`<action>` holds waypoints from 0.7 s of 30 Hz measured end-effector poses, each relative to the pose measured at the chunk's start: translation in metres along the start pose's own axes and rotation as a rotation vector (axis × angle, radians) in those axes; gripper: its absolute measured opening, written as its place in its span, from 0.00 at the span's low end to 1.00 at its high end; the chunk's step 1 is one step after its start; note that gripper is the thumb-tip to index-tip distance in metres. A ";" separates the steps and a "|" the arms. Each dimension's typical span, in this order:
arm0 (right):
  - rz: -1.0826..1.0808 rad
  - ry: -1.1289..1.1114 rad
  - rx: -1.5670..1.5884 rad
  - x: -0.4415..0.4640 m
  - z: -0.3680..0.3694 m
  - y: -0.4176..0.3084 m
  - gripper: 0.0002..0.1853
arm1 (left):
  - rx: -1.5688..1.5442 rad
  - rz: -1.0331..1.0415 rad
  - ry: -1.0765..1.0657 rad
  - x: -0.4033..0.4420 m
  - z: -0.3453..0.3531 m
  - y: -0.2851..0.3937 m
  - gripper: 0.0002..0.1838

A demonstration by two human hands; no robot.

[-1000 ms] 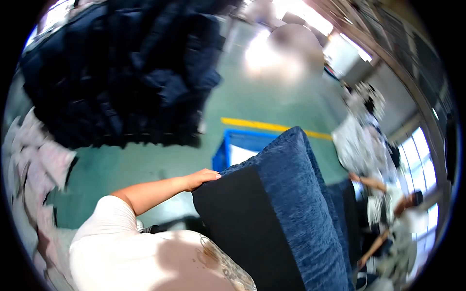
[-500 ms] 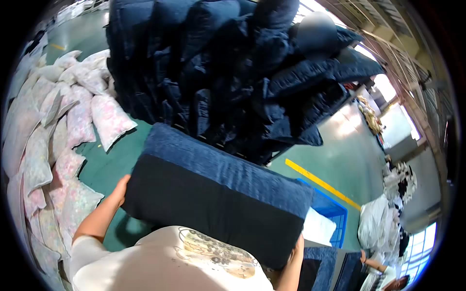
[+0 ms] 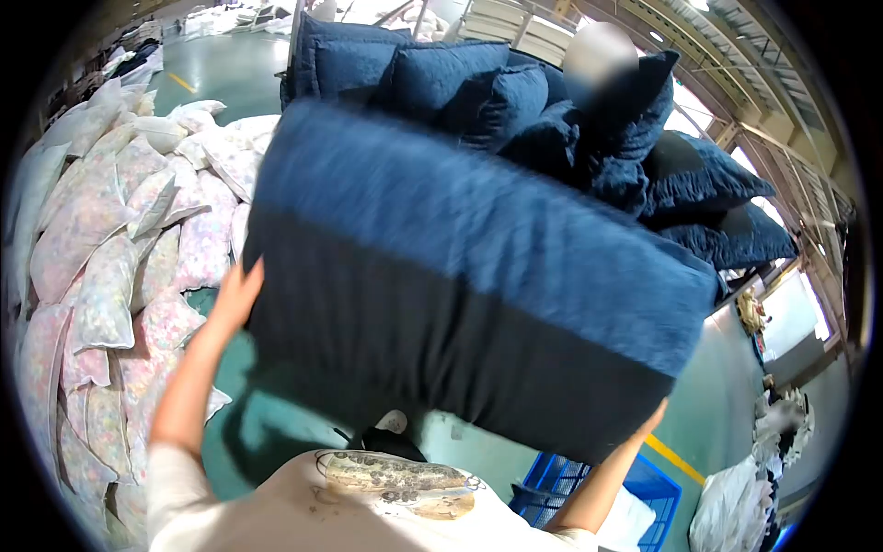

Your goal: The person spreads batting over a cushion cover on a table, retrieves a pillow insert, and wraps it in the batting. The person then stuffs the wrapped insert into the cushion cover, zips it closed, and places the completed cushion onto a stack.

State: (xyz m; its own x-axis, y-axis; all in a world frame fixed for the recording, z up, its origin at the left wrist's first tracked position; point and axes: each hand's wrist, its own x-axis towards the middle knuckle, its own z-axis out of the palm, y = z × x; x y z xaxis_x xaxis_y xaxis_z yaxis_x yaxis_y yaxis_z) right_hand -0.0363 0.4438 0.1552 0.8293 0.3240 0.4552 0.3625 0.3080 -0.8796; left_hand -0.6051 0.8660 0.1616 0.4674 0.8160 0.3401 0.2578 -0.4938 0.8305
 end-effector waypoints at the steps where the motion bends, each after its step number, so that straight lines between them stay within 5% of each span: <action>1: -0.066 0.085 -0.011 0.008 0.011 -0.004 0.15 | 0.221 0.167 -0.016 0.071 -0.009 0.043 0.28; 3: -0.214 0.272 -0.021 0.033 0.042 -0.012 0.21 | 0.775 0.419 0.019 0.206 -0.017 0.127 0.28; 4: -0.323 0.569 -0.504 0.050 0.067 -0.021 0.20 | 1.034 0.486 0.071 0.266 -0.017 0.164 0.28; 5: -0.333 0.680 -0.477 0.063 0.092 -0.030 0.23 | 1.130 0.482 0.115 0.325 -0.015 0.197 0.28; 6: -0.347 0.791 -0.439 0.074 0.131 -0.046 0.26 | 0.816 0.419 0.110 0.374 -0.021 0.221 0.33; 7: -0.470 0.716 -0.105 0.083 0.169 -0.059 0.28 | 0.495 0.374 0.121 0.422 -0.027 0.245 0.42; 8: -0.585 0.634 0.223 0.091 0.207 -0.071 0.30 | 0.567 0.556 0.507 0.425 0.003 0.289 0.38; 9: -0.433 0.581 0.569 0.109 0.241 -0.089 0.31 | 0.505 0.687 0.800 0.509 0.050 0.288 0.32; 10: -0.271 0.508 0.897 0.127 0.275 -0.108 0.32 | 0.230 0.746 0.308 0.509 0.099 0.307 0.41; 11: -0.313 0.499 0.903 0.149 0.319 -0.127 0.31 | -0.062 0.626 -0.140 0.509 0.147 0.327 0.50; 14: -0.496 0.250 1.013 0.229 0.442 -0.129 0.30 | -0.507 0.501 -0.174 0.500 0.224 0.316 0.60; 18: -0.728 0.167 0.722 0.303 0.580 -0.081 0.13 | -0.810 0.502 -0.178 0.655 0.242 0.252 0.44; 21: -0.466 0.203 0.505 0.365 0.612 0.002 0.05 | -0.948 0.501 -0.229 0.709 0.280 0.196 0.34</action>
State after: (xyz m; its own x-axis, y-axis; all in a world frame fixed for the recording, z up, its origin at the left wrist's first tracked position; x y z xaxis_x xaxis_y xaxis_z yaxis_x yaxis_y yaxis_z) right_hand 0.0064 1.1104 0.4037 0.7163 -0.0999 0.6906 0.4982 0.7662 -0.4059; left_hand 0.0135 1.2638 0.4423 0.5089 0.4633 0.7255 -0.7147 -0.2423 0.6561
